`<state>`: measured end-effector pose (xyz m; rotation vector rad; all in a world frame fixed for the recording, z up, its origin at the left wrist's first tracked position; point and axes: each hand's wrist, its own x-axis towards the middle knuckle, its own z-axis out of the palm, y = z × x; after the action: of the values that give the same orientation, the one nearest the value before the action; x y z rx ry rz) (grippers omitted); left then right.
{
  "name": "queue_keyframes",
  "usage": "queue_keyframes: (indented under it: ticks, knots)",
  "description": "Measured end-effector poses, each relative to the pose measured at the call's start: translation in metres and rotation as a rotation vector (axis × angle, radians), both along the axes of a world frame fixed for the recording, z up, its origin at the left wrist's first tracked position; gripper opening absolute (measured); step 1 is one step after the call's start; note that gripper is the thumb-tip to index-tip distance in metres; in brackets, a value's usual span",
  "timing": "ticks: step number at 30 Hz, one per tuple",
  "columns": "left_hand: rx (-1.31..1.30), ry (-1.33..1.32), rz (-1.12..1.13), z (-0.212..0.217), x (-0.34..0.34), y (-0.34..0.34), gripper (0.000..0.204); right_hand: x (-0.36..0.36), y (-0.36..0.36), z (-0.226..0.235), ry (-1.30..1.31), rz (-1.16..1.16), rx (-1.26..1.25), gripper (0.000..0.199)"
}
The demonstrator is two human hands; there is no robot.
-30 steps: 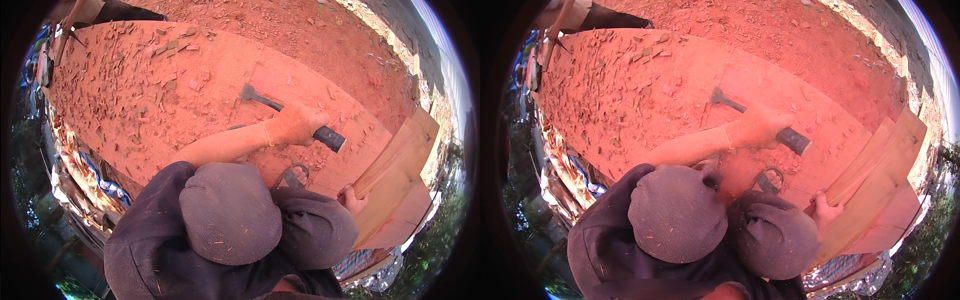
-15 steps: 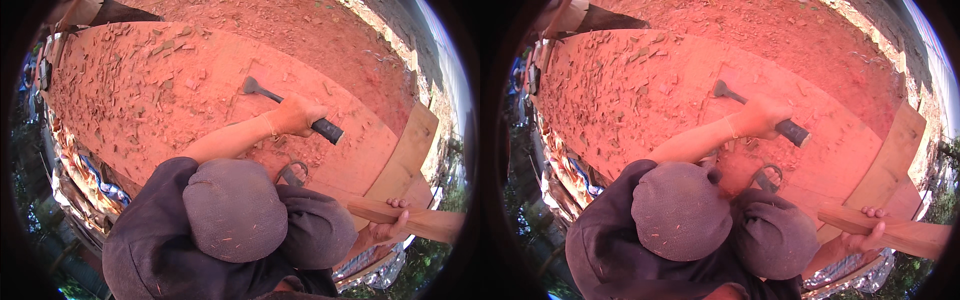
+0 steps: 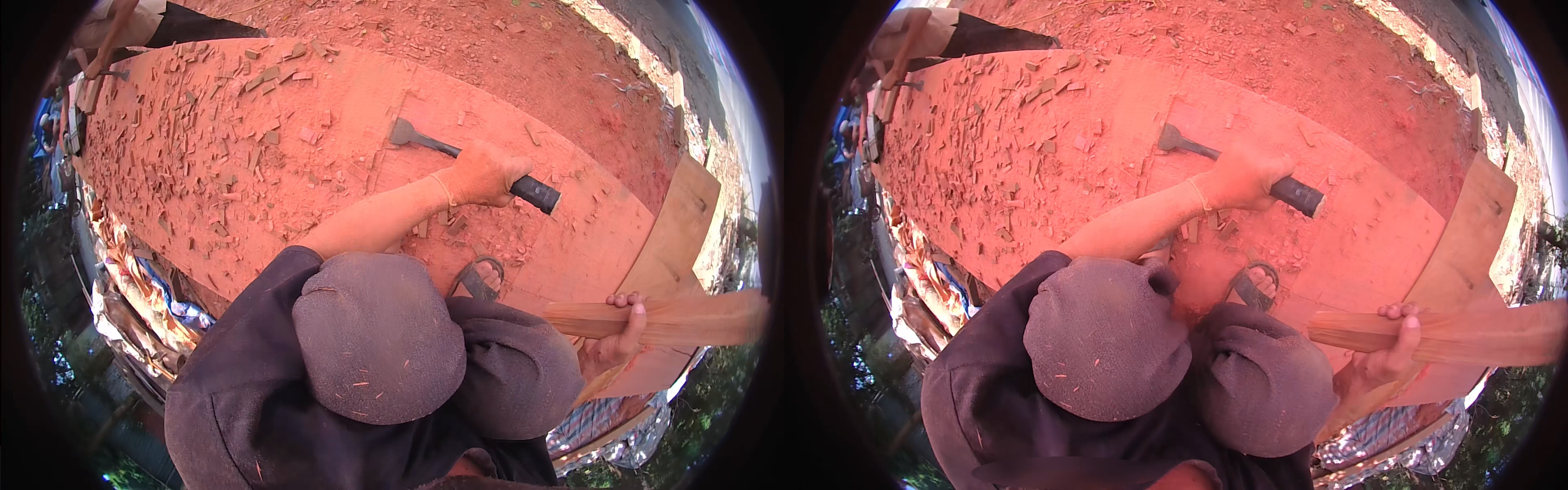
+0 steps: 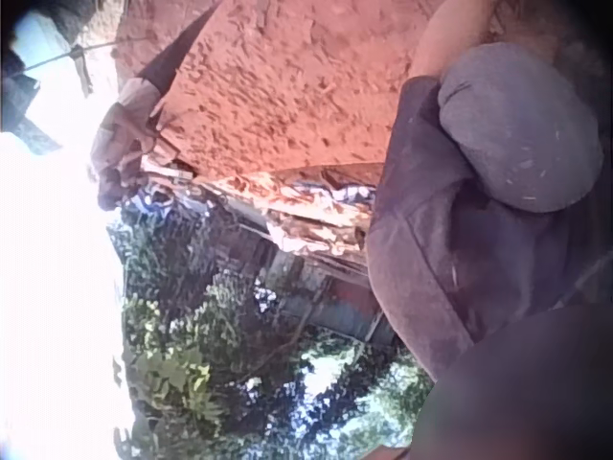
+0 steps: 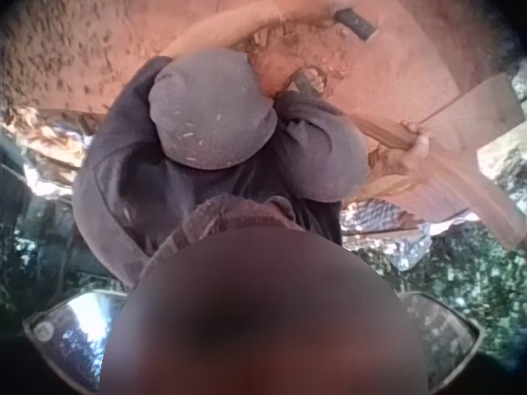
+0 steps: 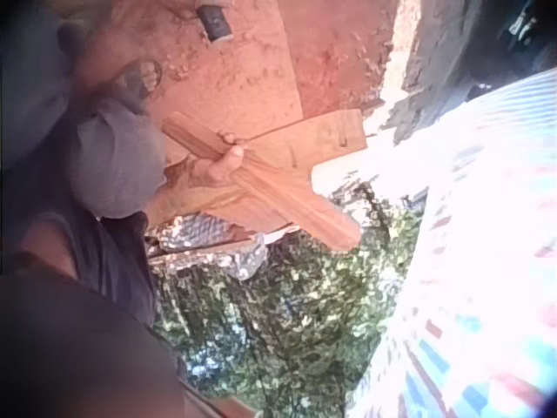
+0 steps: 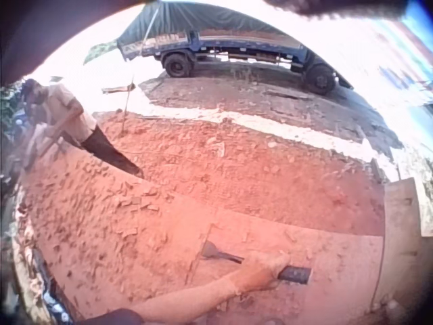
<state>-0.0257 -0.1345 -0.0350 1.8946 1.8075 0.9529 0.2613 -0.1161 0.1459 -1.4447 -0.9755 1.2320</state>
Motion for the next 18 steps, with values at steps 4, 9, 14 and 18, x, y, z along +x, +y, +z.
queue_keyframes:
  ticks: [4,9,14,18]
  knots:
    - [0.001,-0.029,-0.042,0.002,-0.008,0.000,0.022,-0.058,-0.010,-0.019,0.130,-0.074,0.101,0.030]
    - [0.000,0.039,-0.065,0.010,-0.011,-0.003,0.022,-0.043,-0.052,-0.091,-0.386,0.358,-0.237,0.023]
    - [-0.049,0.051,-0.027,0.007,-0.009,0.002,0.021,0.014,-0.014,-0.016,-0.181,0.140,-0.113,0.030]
    - [-0.062,0.044,-0.019,0.002,-0.010,0.006,0.021,-0.045,0.013,0.024,0.265,-0.148,0.164,0.032]
